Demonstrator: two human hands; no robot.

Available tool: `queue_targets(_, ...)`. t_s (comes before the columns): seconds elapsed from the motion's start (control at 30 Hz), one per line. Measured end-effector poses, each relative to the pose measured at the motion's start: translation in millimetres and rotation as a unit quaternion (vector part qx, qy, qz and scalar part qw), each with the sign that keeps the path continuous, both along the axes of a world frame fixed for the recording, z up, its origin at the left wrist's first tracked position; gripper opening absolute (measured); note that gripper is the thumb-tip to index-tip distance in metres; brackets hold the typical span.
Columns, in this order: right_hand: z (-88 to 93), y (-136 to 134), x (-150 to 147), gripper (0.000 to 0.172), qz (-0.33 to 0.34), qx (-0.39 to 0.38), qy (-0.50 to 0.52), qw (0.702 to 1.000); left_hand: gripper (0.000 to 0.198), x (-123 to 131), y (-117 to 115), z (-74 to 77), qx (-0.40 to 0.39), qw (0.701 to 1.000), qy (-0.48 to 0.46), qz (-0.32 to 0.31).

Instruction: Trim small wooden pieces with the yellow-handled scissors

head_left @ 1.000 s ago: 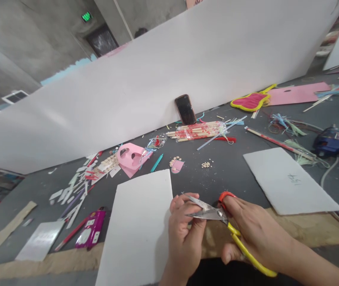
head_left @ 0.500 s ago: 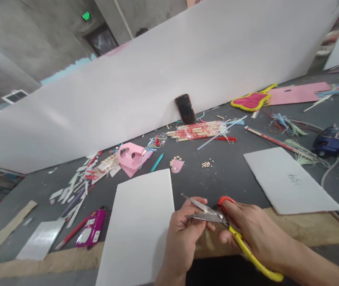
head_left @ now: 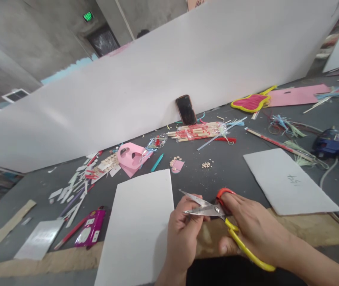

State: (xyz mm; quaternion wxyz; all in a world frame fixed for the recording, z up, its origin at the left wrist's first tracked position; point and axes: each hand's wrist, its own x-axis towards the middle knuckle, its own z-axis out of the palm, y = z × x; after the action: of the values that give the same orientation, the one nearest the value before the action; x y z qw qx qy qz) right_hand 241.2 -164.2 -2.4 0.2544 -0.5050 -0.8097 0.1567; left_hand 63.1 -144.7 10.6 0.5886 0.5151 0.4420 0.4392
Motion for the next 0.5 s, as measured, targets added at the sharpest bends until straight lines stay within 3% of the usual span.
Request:
queue_targets(0.13, 5.2, 2.4, 6.3, 0.026, -0.019, 0.049, -0.026, 0.998, 0.024, -4.0, 6.6, 0.2, -0.085, 0.984, -0.155, 0.020)
queue_targets(0.27, 6.5, 13.6, 34.3, 0.016, -0.089, 0.029, -0.097, 0.991, 0.025, -17.1, 17.7, 2.3, -0.051, 0.991, -0.100, 0.070)
queue_targets(0.4, -2.2, 37.3, 86.4, 0.034, -0.170, 0.035, -0.260, 0.950, 0.019, -27.6, 25.5, 0.2, -0.062, 0.994, -0.059, 0.067)
queue_targets(0.5, -16.0, 52.4, 127.5, 0.038, -0.205, 0.006, -0.349, 0.915, 0.016, -30.2, 29.9, -1.4, -0.085, 0.993, -0.049, 0.068)
